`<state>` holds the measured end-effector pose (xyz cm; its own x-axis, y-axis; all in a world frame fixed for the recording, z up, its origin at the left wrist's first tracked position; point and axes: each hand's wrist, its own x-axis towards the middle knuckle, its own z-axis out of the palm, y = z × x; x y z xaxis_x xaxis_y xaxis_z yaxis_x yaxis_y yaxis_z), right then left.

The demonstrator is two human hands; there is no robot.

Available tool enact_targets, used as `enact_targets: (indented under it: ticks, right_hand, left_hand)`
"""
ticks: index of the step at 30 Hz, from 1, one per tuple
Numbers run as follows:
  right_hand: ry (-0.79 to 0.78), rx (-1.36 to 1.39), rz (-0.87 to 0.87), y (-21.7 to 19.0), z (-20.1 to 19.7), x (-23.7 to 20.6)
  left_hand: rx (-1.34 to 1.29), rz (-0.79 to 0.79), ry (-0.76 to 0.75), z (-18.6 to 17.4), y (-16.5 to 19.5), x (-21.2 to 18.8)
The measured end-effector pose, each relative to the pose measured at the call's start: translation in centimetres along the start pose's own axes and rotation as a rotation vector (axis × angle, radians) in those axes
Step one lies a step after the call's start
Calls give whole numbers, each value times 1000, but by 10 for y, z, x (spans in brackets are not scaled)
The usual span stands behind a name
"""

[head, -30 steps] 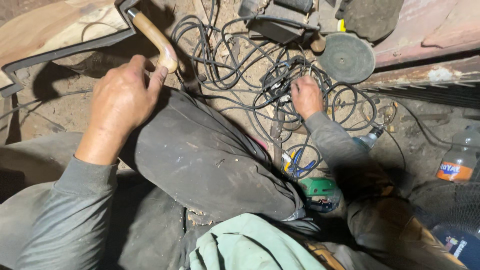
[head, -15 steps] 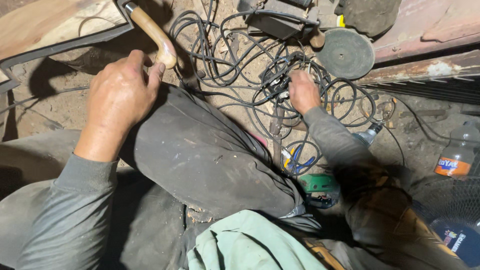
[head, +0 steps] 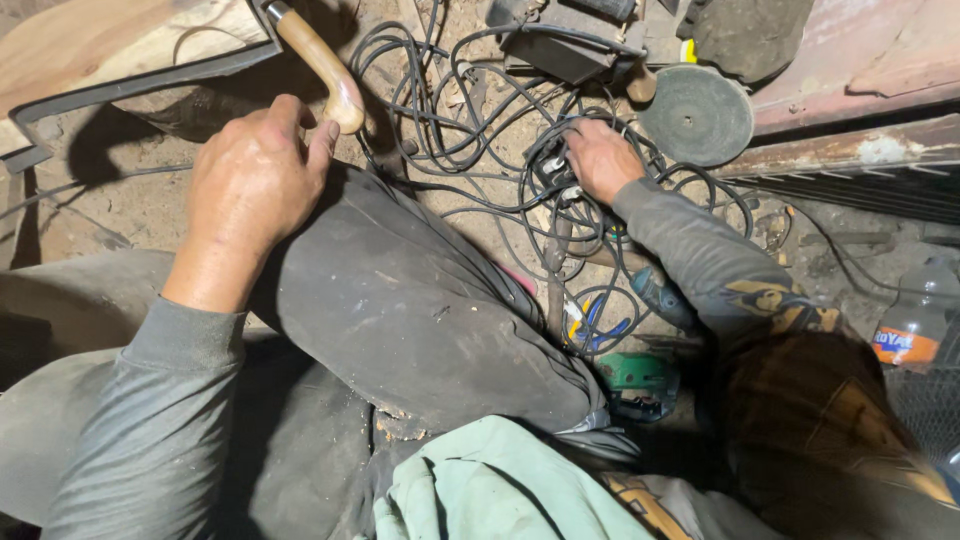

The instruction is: The person sits on the floor of a cluttered workshop holding a curved wooden sheath and a machete. They repeatedly test the blade against the wooden slot, shave and trim the wood edge with the blade to widen the fit, then untangle a power cord and pick up a power drill to continue working on the piece.

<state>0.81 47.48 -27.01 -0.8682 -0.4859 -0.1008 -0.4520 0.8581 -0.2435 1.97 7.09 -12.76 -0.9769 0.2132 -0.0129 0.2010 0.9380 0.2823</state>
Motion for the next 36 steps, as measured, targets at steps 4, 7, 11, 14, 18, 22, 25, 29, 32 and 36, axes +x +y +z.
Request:
enact_targets:
  ticks: [4, 7, 11, 14, 18, 22, 25, 29, 32, 36]
  right_hand:
    - [-212, -5, 144, 6, 5, -11]
    - [81, 77, -80, 8, 15, -28]
    - [64, 100, 41, 2, 24, -41]
    - [47, 100, 62, -3, 20, -40]
    - [142, 99, -12, -8, 14, -38]
    - [-182, 87, 529, -14, 30, -38]
    - [-99, 1118, 970, -12, 46, -38]
    - [1, 1222, 992, -7, 46, -40]
    - [130, 996, 919, -10, 36, -45]
    - [60, 1030, 940, -17, 21, -53]
  left_hand:
    - [-1, -2, 12, 1, -2, 0]
    - [12, 10, 10, 2, -3, 0]
    - [-10, 21, 28, 4, -2, 0]
    - [-11, 42, 50, 4, -2, 1]
    - [7, 27, 23, 3, 0, 1]
    - [-17, 26, 34, 1, 0, 0]
    - [18, 55, 56, -1, 3, -2]
    - [53, 126, 38, 15, 34, 10]
    - [-99, 172, -197, 52, 89, 41]
    - [-204, 78, -348, 110, 165, 75]
